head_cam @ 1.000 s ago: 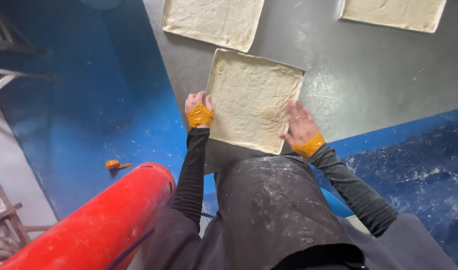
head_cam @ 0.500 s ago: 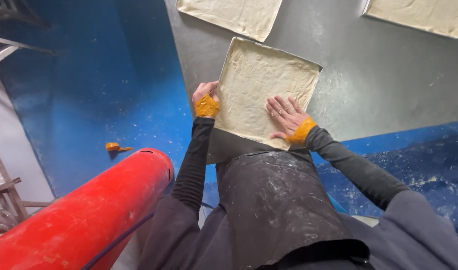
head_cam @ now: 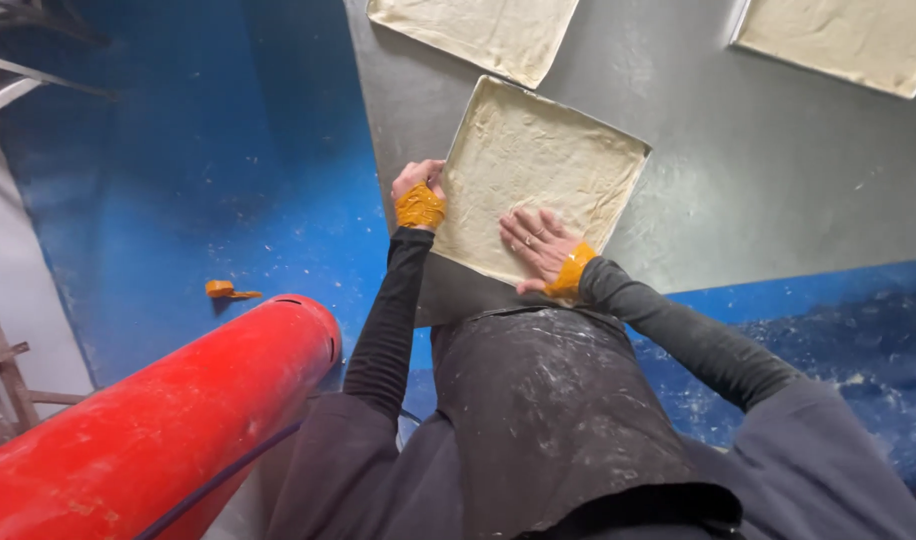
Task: The recorder prepares trays of dough by pressing and smoothing the dough into square metal trays on a stainless steel work table in a bakery environment.
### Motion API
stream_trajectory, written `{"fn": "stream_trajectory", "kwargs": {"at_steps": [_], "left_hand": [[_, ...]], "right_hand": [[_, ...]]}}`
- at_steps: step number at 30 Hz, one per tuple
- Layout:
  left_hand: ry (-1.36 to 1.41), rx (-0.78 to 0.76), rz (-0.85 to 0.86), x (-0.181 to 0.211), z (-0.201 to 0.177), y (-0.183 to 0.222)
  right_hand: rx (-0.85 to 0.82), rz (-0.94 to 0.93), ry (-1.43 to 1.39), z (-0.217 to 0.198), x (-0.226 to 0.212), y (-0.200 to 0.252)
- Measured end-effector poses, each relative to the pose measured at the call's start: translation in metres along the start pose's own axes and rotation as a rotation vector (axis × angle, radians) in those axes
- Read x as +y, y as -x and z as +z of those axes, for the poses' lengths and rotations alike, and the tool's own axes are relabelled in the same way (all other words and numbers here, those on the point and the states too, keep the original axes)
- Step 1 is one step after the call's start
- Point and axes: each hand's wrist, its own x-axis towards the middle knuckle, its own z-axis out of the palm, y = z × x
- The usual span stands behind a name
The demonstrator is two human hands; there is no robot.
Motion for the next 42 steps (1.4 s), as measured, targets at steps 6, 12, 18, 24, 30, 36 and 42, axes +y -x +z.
{"fn": "stream_trajectory", "kwargs": {"at_steps": [6, 12, 18, 24, 30, 36, 42], "left_hand": [[-0.057, -0.051, -0.118, -0.01, 0.008, 0.004], [0.015, -0.015, -0.043, -0.001, 0.001, 0.005], [0.01, -0.024, -0.082, 0.0, -0.001, 0.003], [0.032, -0.059, -0.021, 0.001, -0.002, 0.006], [0.064, -0.021, 0.009, 0.002, -0.006, -0.006], [0.093, -0.02, 0.01, 0.002, -0.005, -0.004], [0.01, -0.038, 0.004, -0.001, 0.003, 0.009]], "right_hand": [[-0.057, -0.072, -0.137, 0.008, -0.016, -0.008], [-0.023, -0.181, -0.183, 0.011, -0.03, -0.009], [0.003, -0.007, -0.08, -0.018, -0.004, 0.008], [0.006, 0.204, -0.052, 0.001, 0.012, 0.025], [-0.044, 0.137, 0.085, -0.007, 0.001, -0.006], [-0.045, 0.154, -0.115, 0.0, 0.001, -0.022], [-0.006, 0.278, 0.019, 0.004, 0.011, -0.028]]}}
